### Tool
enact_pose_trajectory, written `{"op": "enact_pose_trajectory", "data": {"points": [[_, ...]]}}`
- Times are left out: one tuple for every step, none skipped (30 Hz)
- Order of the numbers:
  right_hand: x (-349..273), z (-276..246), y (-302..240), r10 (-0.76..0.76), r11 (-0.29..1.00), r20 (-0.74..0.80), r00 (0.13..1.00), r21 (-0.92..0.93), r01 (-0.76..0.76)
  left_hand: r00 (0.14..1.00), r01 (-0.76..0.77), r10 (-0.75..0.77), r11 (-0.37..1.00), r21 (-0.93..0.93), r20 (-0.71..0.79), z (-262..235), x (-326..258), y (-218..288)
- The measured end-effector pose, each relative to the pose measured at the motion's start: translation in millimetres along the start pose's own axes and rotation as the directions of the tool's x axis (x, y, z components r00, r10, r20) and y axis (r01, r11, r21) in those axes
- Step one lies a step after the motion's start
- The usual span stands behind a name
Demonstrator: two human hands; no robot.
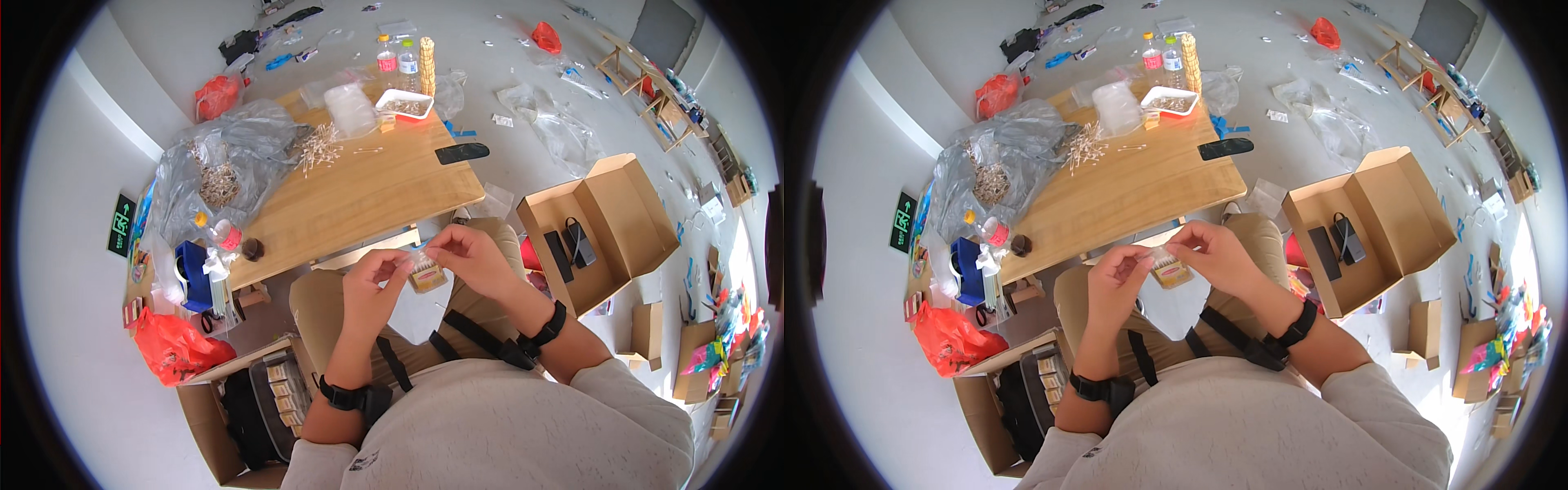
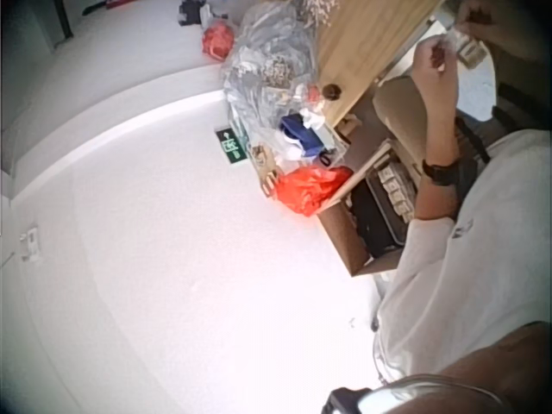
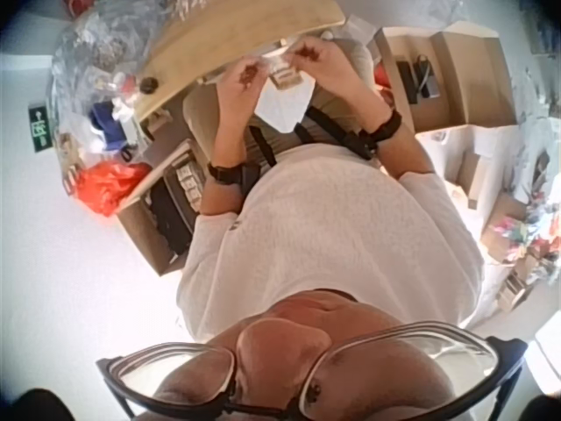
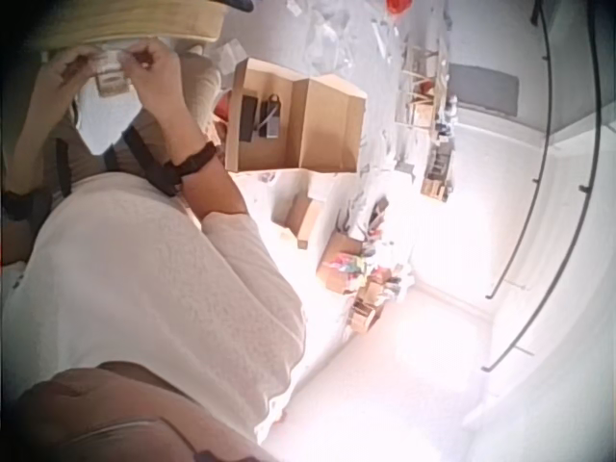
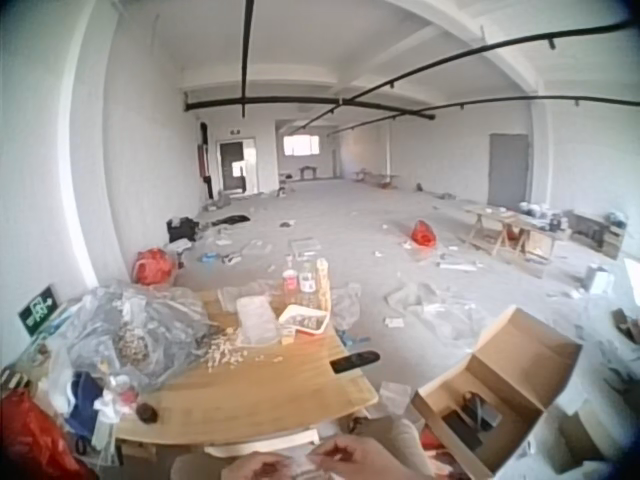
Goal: Arranging and packaging cotton swabs into small plastic bags.
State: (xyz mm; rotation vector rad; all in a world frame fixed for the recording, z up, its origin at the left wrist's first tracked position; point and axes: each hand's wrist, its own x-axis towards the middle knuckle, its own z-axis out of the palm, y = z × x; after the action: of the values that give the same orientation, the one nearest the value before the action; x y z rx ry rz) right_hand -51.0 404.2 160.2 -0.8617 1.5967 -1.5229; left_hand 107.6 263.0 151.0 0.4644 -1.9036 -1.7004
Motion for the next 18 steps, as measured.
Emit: {"op": "enact_pose_trajectory", "data": {"points": [[-0.2,1.6,0.5,-0.040,0.999,-0.033,0.999,-0.006,0.040,1.000,0.001,-0.001,1.000,0.000,0.000,-0.1,0.4,1.2],[-0.5,2.4,0.9,-0.080,0.997,-0.066,0.995,-0.012,0.080,1.000,-0.022,0.022,0.999,0.035,0.004,-0.1,1.1,2.4],[-0.9,2.5,0.1,-0.080,0.997,-0.065,0.995,-0.012,0.079,0.999,-0.046,0.045,0.996,0.071,0.009,-0.4,1.4,3.7],[-1.5,2.4,-1.6,-0.089,0.995,-0.066,0.994,-0.057,0.085,0.999,-0.045,0.044,0.996,0.071,0.009,-1.1,1.4,5.0],[-1.9,2.3,-3.0,-0.099,0.991,-0.067,0.993,-0.102,0.092,0.998,-0.063,0.062,0.993,0.095,0.010,-2.0,1.2,6.2],[-1.9,1.1,-3.7,-0.098,0.991,-0.067,0.993,-0.102,0.091,0.997,-0.082,0.081,0.990,0.119,0.014,-2.8,1.5,7.6],[-1.9,-0.3,-4.3,-0.105,0.986,-0.064,0.992,-0.135,0.096,0.997,-0.082,0.081,0.990,0.118,0.014,-4.2,1.6,9.3],[-2.1,-1.3,-5.0,-0.112,0.981,-0.061,0.992,-0.169,0.101,0.997,-0.073,0.069,0.985,0.159,0.034,-6.0,1.5,11.3],[-3.0,-1.7,-7.3,-0.112,0.981,-0.061,0.992,-0.169,0.100,0.997,-0.066,0.056,0.978,0.199,0.053,-7.0,1.7,13.6],[-4.5,-1.7,-11.0,-0.108,0.972,-0.042,0.993,-0.213,0.096,0.997,-0.066,0.056,0.978,0.198,0.053,-7.0,1.9,17.1],[-5.9,-1.5,-14.5,-0.102,0.962,-0.023,0.994,-0.258,0.093,0.998,-0.053,0.042,0.973,0.223,0.052,-7.0,2.2,20.9],[-6.8,-0.1,-17.5,-0.103,0.962,-0.022,0.994,-0.258,0.094,0.998,-0.041,0.029,0.968,0.248,0.050,-7.3,2.3,22.8],[-7.7,2.3,-20.2,-0.108,0.956,-0.032,0.994,-0.277,0.095,0.998,-0.041,0.030,0.968,0.248,0.049,-6.5,1.8,22.7],[-8.4,4.1,-21.7,-0.113,0.950,-0.042,0.993,-0.296,0.096,0.998,-0.064,0.057,0.967,0.248,0.035,-4.7,1.2,22.6],[-8.3,4.4,-22.4,-0.114,0.951,-0.043,0.993,-0.295,0.096,0.996,-0.085,0.082,0.964,0.250,0.024,-2.8,2.4,22.9],[-8.2,4.6,-23.0,-0.132,0.947,-0.021,0.991,-0.297,0.120,0.996,-0.086,0.082,0.964,0.251,0.026,-1.4,3.1,23.5],[-8.2,4.8,-23.6,-0.150,0.943,0.002,0.989,-0.300,0.143,0.995,-0.095,0.090,0.969,0.228,0.033,-0.2,3.2,24.3],[-8.4,5.4,-24.2,-0.153,0.943,0.002,0.988,-0.300,0.147,0.994,-0.107,0.101,0.973,0.205,0.037,0.1,2.8,24.8]]}}
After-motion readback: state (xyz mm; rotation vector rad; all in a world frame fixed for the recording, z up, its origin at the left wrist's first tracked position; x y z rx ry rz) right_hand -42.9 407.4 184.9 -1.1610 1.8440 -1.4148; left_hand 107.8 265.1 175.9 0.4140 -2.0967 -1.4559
